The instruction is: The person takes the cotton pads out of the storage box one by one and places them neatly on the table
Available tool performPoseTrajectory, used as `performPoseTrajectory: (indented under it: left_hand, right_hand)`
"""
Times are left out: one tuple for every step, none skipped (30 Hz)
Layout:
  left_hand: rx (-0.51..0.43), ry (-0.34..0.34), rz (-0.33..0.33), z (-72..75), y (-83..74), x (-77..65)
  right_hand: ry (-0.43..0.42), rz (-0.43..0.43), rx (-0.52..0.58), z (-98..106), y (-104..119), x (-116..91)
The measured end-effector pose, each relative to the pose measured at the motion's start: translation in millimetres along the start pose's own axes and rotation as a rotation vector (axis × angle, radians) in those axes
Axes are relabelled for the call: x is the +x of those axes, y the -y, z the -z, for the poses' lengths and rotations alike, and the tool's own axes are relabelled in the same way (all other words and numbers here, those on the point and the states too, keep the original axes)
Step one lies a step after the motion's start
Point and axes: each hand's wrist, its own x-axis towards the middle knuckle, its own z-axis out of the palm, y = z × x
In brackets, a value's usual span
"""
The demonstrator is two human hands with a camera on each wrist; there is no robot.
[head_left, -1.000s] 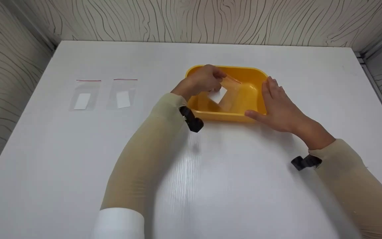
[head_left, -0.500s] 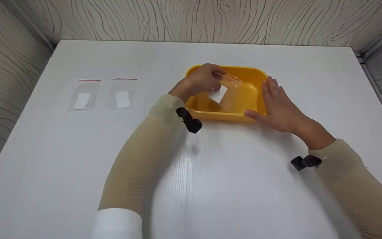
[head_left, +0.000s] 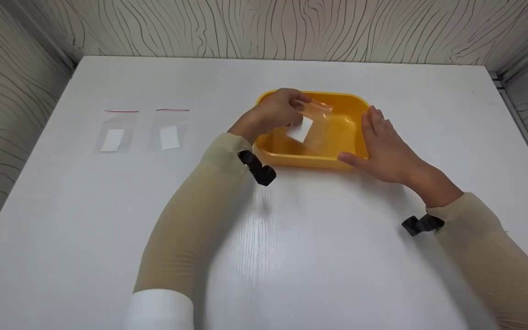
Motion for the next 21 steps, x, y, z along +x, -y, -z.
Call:
performPoseTrajectory:
  left_hand:
    - [-0.01, 0.003, -0.003, 0.5, 0.6, -0.3]
    - [-0.017, 0.007, -0.005, 1.2, 1.5, -0.7]
    - [-0.027, 0.01, 0.0, 1.7, 1.9, -1.1]
    - [-0.032, 0.012, 0.002, 2.2, 2.2, -1.3]
    - [-0.032, 0.013, 0.006, 2.6, 2.6, -1.7]
    - [-0.032, 0.014, 0.009, 3.1, 2.9, -2.0]
    - [-0.032, 0.014, 0.012, 3.4, 3.1, -2.3]
    - [-0.033, 0.015, 0.016, 3.8, 3.4, -2.7]
    - [-0.034, 0.014, 0.017, 4.2, 3.6, -3.1]
    - [-0.033, 0.015, 0.016, 4.4, 3.8, -3.5]
    - [-0.032, 0.014, 0.016, 4.8, 4.0, -4.0]
    - [-0.037, 0.017, 0.015, 4.9, 4.1, -4.3]
    - [-0.04, 0.019, 0.01, 5.4, 4.3, -4.7]
    - [-0.045, 0.022, 0.003, 5.8, 4.6, -5.1]
    - [-0.049, 0.024, -0.005, 6.2, 4.9, -5.5]
    - [-0.053, 0.027, -0.014, 6.7, 5.3, -5.7]
    - [-0.059, 0.03, -0.021, 7.1, 5.7, -5.8]
    - [-0.067, 0.032, -0.027, 7.6, 6.3, -5.8]
    - [-0.067, 0.033, -0.03, 8.4, 6.9, -5.9]
    - [-0.067, 0.031, -0.031, 9.0, 7.4, -6.0]
    - [-0.064, 0.031, -0.028, 9.7, 7.9, -6.1]
  right_hand:
    - [-0.001, 0.001, 0.002, -0.2, -0.1, 0.0]
    - [-0.001, 0.0, 0.003, -0.4, -0.3, -0.1]
    - [-0.001, 0.0, 0.005, -0.6, -0.4, -0.1]
    - [-0.002, 0.001, 0.004, -0.8, -0.4, 0.0]
    - [-0.002, 0.0, 0.002, -0.9, -0.4, 0.0]
    - [-0.001, -0.001, 0.001, -0.9, -0.5, 0.0]
    - [0.0, -0.002, 0.001, -1.0, -0.5, 0.2]
    - [0.0, -0.002, 0.002, -1.0, -0.5, 0.3]
    - [0.001, -0.003, 0.002, -1.1, -0.5, 0.4]
    - [0.001, -0.004, 0.002, -1.1, -0.5, 0.3]
    - [0.001, -0.004, 0.003, -1.1, -0.5, 0.4]
    - [0.002, -0.004, 0.003, -1.1, -0.4, 0.5]
    - [0.0, -0.003, 0.002, -1.2, -0.4, 0.5]
    - [0.0, -0.004, 0.0, -1.2, -0.4, 0.5]
    - [-0.001, -0.004, -0.001, -1.3, -0.4, 0.6]
    - [-0.001, -0.005, -0.001, -1.4, -0.4, 0.7]
    - [-0.002, -0.005, -0.001, -1.4, -0.4, 0.7]
    - [-0.002, -0.005, 0.0, -1.5, -0.5, 0.9]
    - [-0.003, -0.004, 0.0, -1.5, -0.5, 1.0]
    - [-0.004, -0.003, 0.001, -1.5, -0.6, 1.0]
    - [-0.004, -0.002, 0.001, -1.4, -0.6, 0.8]
